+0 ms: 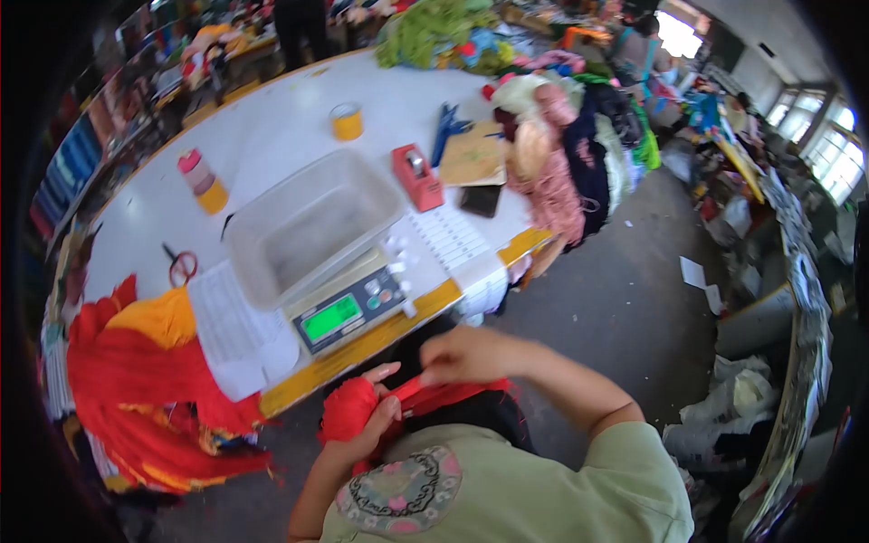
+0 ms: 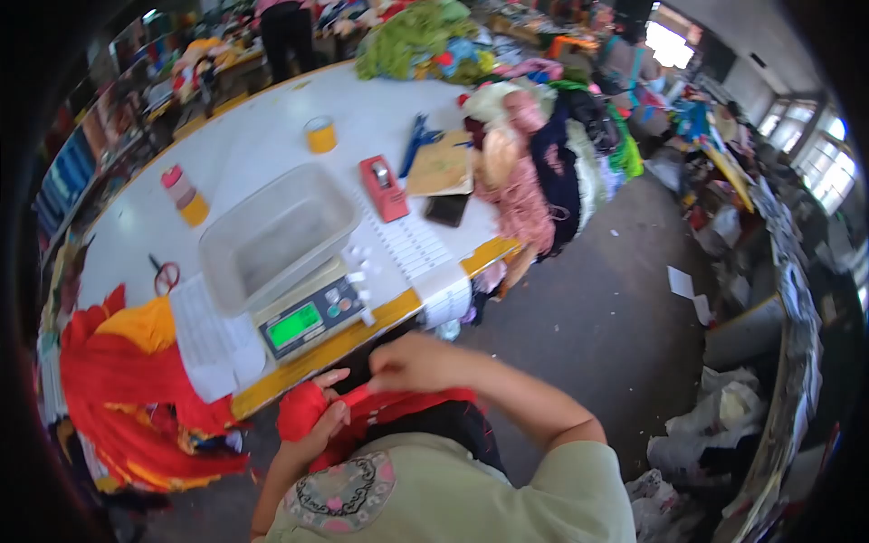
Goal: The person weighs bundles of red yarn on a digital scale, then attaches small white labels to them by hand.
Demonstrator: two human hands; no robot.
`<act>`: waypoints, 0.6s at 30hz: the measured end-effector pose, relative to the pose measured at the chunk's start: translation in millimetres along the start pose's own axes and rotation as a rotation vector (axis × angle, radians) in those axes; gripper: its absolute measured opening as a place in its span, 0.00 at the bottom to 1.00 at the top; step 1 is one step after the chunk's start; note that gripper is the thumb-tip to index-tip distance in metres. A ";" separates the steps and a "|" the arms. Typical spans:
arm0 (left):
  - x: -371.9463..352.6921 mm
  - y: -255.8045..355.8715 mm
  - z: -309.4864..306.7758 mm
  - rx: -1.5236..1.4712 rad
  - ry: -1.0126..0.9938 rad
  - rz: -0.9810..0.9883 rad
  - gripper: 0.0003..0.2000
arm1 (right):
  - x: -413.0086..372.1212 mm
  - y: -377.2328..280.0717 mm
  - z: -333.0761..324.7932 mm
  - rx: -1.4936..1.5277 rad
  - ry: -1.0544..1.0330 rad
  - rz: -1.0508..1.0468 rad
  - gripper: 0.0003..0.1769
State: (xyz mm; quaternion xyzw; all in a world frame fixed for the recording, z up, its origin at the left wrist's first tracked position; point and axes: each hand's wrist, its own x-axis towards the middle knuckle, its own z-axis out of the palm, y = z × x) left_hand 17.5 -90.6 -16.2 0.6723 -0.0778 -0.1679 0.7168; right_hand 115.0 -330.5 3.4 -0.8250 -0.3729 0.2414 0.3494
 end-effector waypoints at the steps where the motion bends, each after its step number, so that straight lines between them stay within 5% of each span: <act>1: -6.4 0.3 -4.7 -0.010 0.030 -0.029 0.23 | -1.4 12.7 -9.1 0.091 0.073 0.031 0.13; 2: -11.2 0.8 -8.1 -0.021 0.054 -0.052 0.23 | -4.9 14.9 -26.2 0.057 0.140 0.207 0.10; 4: -19.8 3.6 -10.4 -0.031 0.090 -0.089 0.22 | -0.5 66.5 -39.1 -0.268 0.603 0.162 0.08; 10: -21.2 2.2 -0.4 -0.014 0.091 -0.090 0.21 | 38.3 135.8 -77.0 -0.532 0.495 0.072 0.15; 18: -24.0 1.4 -5.0 0.088 0.093 -0.108 0.21 | 37.6 144.9 -66.3 -0.705 0.566 0.029 0.07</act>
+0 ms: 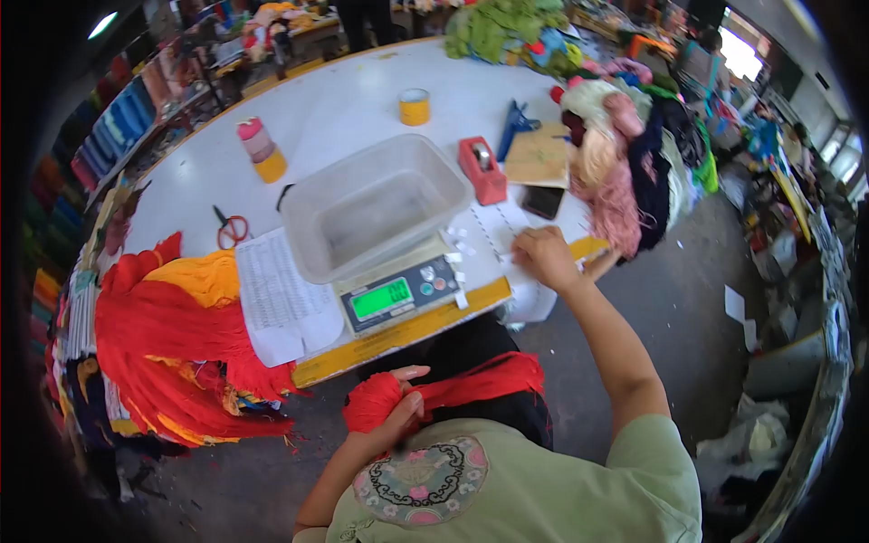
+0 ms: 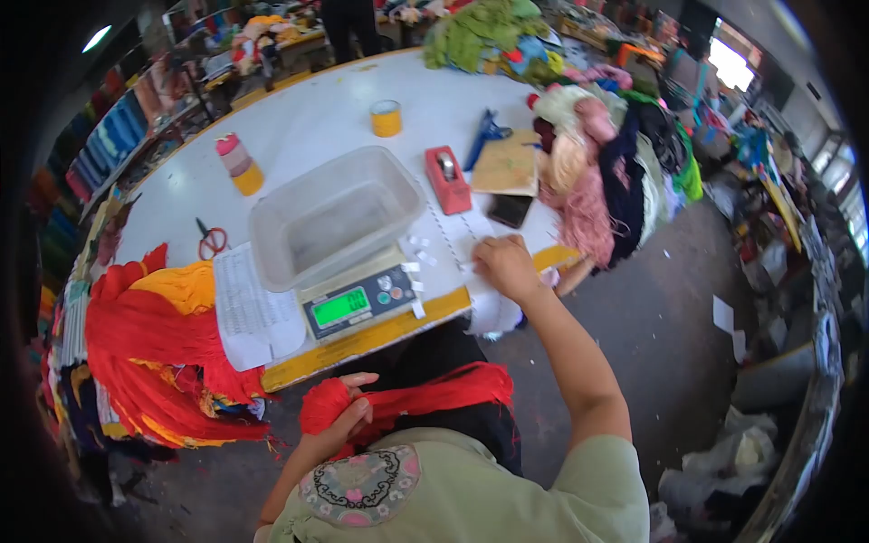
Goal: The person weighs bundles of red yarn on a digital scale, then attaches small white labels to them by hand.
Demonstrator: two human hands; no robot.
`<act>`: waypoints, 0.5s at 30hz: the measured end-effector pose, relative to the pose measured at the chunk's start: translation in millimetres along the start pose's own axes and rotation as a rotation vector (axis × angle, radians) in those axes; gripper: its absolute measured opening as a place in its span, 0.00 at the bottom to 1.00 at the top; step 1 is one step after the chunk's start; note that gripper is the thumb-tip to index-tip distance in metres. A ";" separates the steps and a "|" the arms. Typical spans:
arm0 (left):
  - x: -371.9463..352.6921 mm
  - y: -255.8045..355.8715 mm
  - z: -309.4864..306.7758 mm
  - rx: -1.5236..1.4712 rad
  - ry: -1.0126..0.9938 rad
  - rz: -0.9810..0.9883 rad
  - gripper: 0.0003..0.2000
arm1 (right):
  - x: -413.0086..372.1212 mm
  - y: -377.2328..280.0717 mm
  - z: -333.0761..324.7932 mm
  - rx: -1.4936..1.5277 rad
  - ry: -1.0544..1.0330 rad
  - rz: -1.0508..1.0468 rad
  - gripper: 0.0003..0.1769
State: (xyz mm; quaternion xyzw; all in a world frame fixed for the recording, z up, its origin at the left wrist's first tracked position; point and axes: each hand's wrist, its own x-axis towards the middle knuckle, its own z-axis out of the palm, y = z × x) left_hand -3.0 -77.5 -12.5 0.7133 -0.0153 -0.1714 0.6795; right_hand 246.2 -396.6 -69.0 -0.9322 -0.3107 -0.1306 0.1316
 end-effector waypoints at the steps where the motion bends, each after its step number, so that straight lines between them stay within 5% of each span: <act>1: 1.3 -0.9 -2.2 0.028 0.020 0.034 0.21 | 0.1 -0.1 3.4 -0.032 0.029 -0.014 0.06; 4: 3.4 -4.1 -1.3 -0.109 0.039 0.025 0.22 | -8.8 -21.3 0.8 -0.014 0.263 0.006 0.07; 6: 11.1 -15.5 -4.9 -0.065 0.027 0.025 0.24 | -17.1 -53.0 -6.4 0.315 0.372 0.117 0.10; 9: 22.3 -9.9 -1.8 -0.039 0.011 0.059 0.30 | -34.6 -136.7 -41.0 1.576 -0.099 0.518 0.06; 15: 23.7 13.8 2.4 0.183 -0.010 0.135 0.29 | -44.7 -206.1 -27.8 1.760 -0.313 0.444 0.03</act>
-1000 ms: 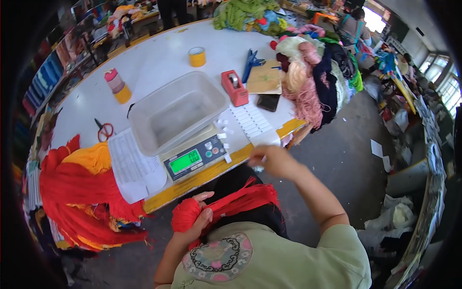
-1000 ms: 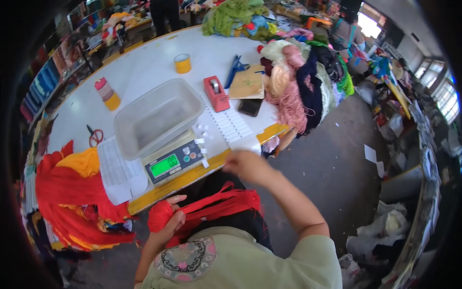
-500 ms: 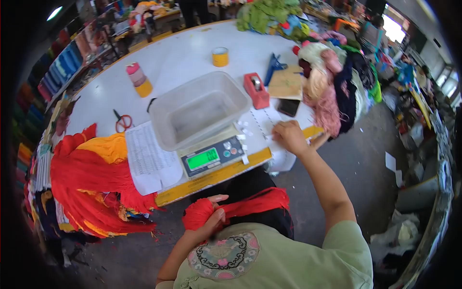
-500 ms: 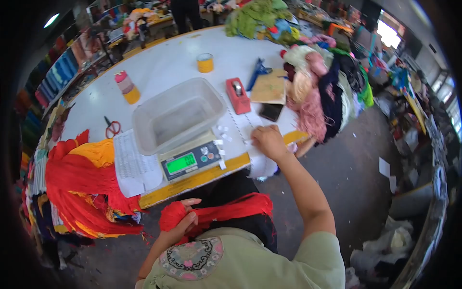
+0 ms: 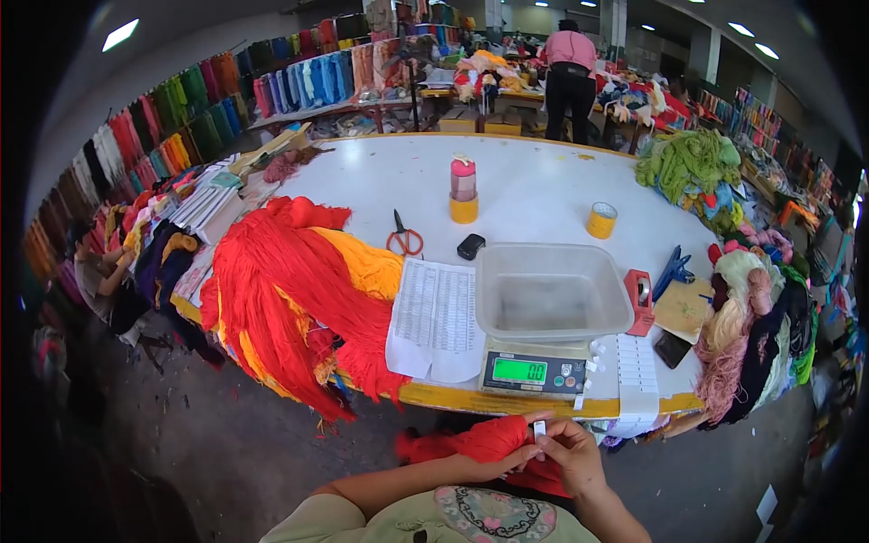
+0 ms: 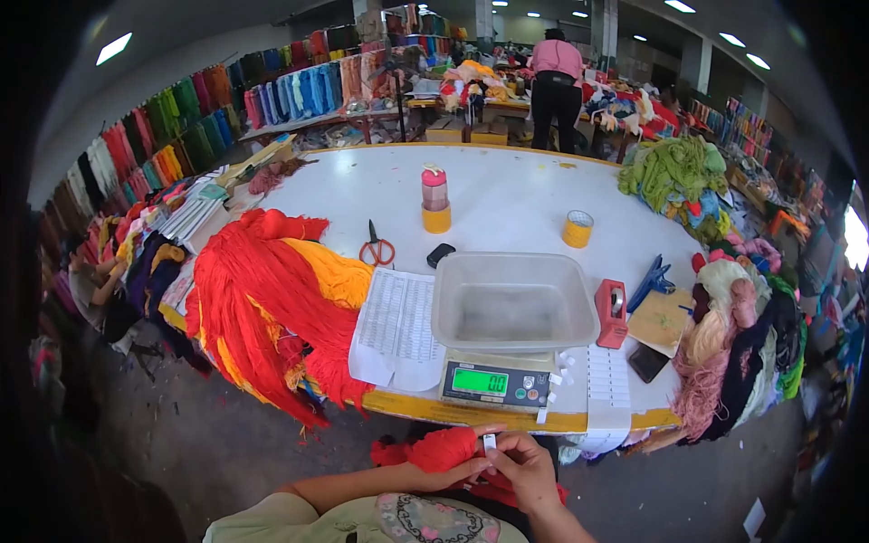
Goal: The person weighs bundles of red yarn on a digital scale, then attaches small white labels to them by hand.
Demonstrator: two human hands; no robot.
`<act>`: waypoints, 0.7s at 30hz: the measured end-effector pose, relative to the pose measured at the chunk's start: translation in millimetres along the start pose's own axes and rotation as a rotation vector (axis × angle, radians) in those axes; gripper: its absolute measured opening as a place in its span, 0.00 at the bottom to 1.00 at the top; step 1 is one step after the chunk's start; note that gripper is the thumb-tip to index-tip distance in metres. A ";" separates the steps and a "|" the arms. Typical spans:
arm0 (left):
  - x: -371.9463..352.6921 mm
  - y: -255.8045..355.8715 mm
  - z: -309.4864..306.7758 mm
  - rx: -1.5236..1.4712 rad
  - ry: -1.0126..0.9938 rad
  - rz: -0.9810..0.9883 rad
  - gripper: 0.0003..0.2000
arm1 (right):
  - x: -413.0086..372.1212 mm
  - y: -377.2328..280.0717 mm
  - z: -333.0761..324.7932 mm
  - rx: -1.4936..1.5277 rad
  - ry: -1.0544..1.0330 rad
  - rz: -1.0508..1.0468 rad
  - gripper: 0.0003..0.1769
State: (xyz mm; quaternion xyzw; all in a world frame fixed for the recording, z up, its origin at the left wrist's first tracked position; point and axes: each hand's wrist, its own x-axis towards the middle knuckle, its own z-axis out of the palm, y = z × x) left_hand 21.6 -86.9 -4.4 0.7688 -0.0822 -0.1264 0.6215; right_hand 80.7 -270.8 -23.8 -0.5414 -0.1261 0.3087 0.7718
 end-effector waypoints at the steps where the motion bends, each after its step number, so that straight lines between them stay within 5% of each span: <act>1: -1.3 -1.7 2.0 -0.115 0.022 -0.018 0.29 | 3.5 4.2 -0.3 0.022 -0.022 0.018 0.03; 7: -7.4 -12.8 -9.8 0.229 0.011 0.119 0.31 | 12.8 4.9 3.9 -0.230 -0.182 0.012 0.11; 10: -13.8 12.5 -13.6 0.547 0.001 -0.017 0.33 | 22.1 14.9 -11.5 -0.398 -0.231 0.041 0.18; 11: -13.5 17.8 -14.0 0.429 -0.017 -0.140 0.28 | 21.5 13.0 -10.2 -0.483 -0.207 -0.030 0.19; 14: -10.3 -30.3 -7.0 0.413 0.226 0.287 0.17 | 14.4 -6.9 3.1 -0.705 -0.141 -0.194 0.20; 20: -14.5 -11.9 -12.4 0.550 0.191 0.280 0.14 | 6.2 -35.9 14.4 -0.824 -0.232 -0.235 0.15; 21: -15.4 -11.0 -14.5 0.388 0.106 0.198 0.15 | 6.5 -37.2 12.2 -0.839 -0.271 -0.243 0.15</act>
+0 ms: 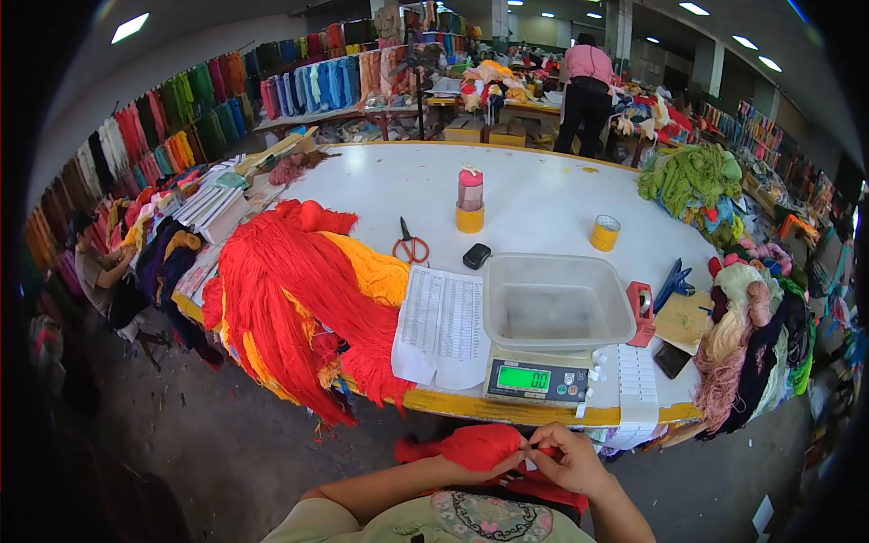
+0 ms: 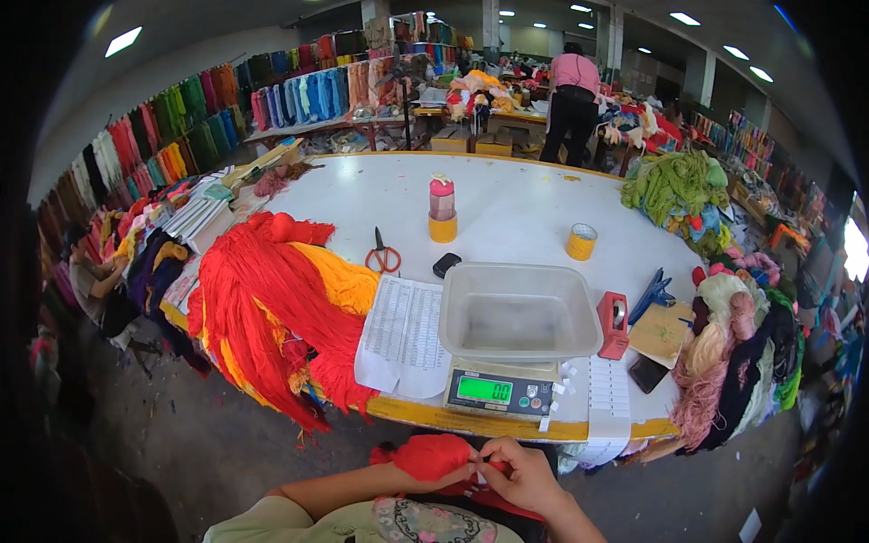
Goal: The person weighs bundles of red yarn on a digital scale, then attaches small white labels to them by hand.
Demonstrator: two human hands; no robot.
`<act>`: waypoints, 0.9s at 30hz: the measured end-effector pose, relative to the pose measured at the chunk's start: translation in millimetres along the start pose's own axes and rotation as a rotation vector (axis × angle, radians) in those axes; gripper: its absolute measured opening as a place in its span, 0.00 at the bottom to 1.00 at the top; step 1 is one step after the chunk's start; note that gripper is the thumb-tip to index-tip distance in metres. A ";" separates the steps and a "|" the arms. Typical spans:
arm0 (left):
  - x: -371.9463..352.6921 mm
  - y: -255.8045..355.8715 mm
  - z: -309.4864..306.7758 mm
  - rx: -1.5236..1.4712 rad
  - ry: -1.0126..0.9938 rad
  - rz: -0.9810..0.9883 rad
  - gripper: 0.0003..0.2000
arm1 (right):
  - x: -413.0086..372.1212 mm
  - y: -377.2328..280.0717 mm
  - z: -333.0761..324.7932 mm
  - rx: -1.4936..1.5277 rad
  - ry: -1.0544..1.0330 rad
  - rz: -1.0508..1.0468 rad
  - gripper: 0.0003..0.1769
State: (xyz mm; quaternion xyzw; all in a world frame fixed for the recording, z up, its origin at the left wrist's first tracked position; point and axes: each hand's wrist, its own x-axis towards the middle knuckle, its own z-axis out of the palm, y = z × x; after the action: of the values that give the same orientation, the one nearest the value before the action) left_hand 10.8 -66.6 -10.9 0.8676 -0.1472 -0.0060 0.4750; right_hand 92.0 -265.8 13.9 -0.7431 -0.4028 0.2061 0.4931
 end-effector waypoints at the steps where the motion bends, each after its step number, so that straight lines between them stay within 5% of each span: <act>1: -0.4 0.2 -4.0 -0.167 -0.083 -0.074 0.16 | 0.5 -0.1 -1.5 -0.013 -0.033 -0.022 0.14; 5: -4.4 -20.5 -4.8 -0.992 -0.464 -0.525 0.17 | 8.5 -7.1 -6.0 0.052 -0.120 -0.205 0.11; 12: -4.7 -1.6 -2.9 -0.548 0.020 -0.124 0.13 | 4.5 12.2 13.3 0.089 0.150 -0.062 0.17; 19: -1.3 -6.6 12.4 -0.667 0.164 -0.301 0.09 | 1.9 8.7 19.5 0.030 0.198 -0.012 0.25; 22: 1.7 -20.3 10.7 -0.096 0.284 0.092 0.07 | -5.0 25.0 16.2 0.105 0.145 0.033 0.23; 23: -3.7 -22.0 9.0 -0.294 0.207 -0.081 0.10 | -14.4 30.1 14.2 0.143 0.128 0.069 0.22; 26: -23.5 -17.3 -30.7 -0.185 0.233 -0.097 0.11 | -38.7 20.5 -27.5 0.217 -0.115 0.402 0.12; 27: -35.3 -15.6 -47.9 -0.464 0.169 -0.315 0.12 | -54.8 49.7 -41.8 0.268 -0.160 0.360 0.10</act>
State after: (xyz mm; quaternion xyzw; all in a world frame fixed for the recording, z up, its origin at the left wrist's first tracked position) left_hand -11.8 -10.1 -2.0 0.7454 0.0348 -0.0408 0.6644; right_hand 108.7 -342.9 -17.9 -0.7122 -0.2706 0.4004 0.5091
